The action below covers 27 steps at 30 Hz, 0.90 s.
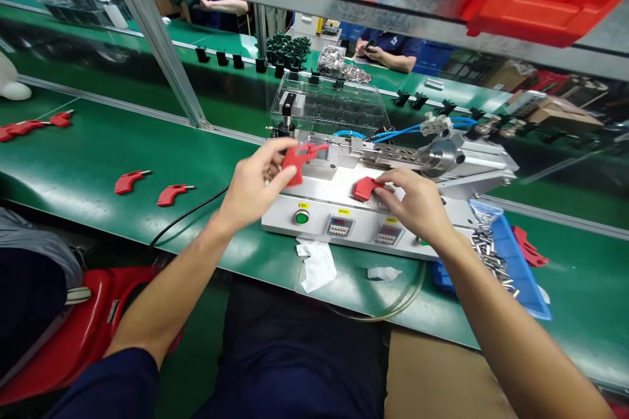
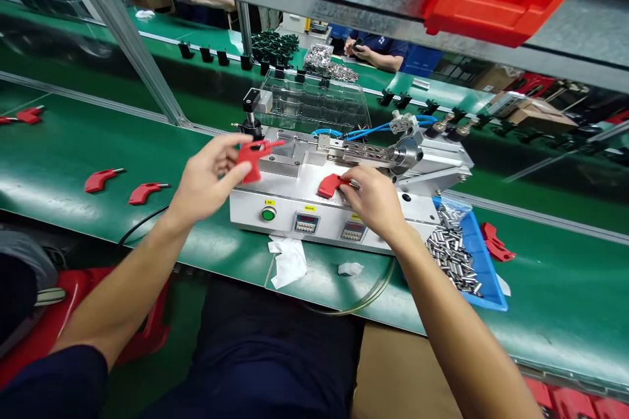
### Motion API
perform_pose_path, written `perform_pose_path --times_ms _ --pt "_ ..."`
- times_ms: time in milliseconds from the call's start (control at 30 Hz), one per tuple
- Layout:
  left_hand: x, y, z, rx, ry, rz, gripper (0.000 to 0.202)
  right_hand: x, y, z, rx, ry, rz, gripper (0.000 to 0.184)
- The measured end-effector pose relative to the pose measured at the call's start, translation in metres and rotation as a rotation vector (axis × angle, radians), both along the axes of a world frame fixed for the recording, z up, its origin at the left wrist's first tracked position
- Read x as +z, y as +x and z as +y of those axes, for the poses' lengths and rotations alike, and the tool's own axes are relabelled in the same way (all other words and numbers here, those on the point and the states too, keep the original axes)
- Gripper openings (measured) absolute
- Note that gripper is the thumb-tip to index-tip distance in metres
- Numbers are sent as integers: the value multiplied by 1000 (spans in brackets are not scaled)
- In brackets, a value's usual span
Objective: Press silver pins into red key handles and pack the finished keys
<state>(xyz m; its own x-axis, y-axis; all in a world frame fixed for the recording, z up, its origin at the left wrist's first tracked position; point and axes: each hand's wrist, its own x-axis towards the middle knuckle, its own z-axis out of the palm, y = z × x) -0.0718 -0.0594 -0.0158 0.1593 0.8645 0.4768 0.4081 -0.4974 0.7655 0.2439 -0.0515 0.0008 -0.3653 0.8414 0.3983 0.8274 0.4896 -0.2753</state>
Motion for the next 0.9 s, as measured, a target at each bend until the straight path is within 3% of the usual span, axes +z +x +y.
perform_pose_path --times_ms 133,267,433,600,700,800,900 --pt "34 23 64 29 24 376 35 -7 16 -17 -36 33 -64 21" --pt "42 44 81 76 -32 654 22 -1 31 -46 -30 79 -76 23" --pt "38 56 63 225 46 823 22 4 49 -80 -31 60 -73 21" --pt "31 46 57 140 71 793 22 0 68 -93 -71 94 -75 18" --pt "27 34 50 57 147 663 23 -10 78 -93 -180 140 -134 19" --pt "8 26 20 31 271 527 29 -23 82 -96 -290 134 -231 20" --pt "-25 21 -19 -117 278 609 32 -34 83 -101 -305 25 -303 18"
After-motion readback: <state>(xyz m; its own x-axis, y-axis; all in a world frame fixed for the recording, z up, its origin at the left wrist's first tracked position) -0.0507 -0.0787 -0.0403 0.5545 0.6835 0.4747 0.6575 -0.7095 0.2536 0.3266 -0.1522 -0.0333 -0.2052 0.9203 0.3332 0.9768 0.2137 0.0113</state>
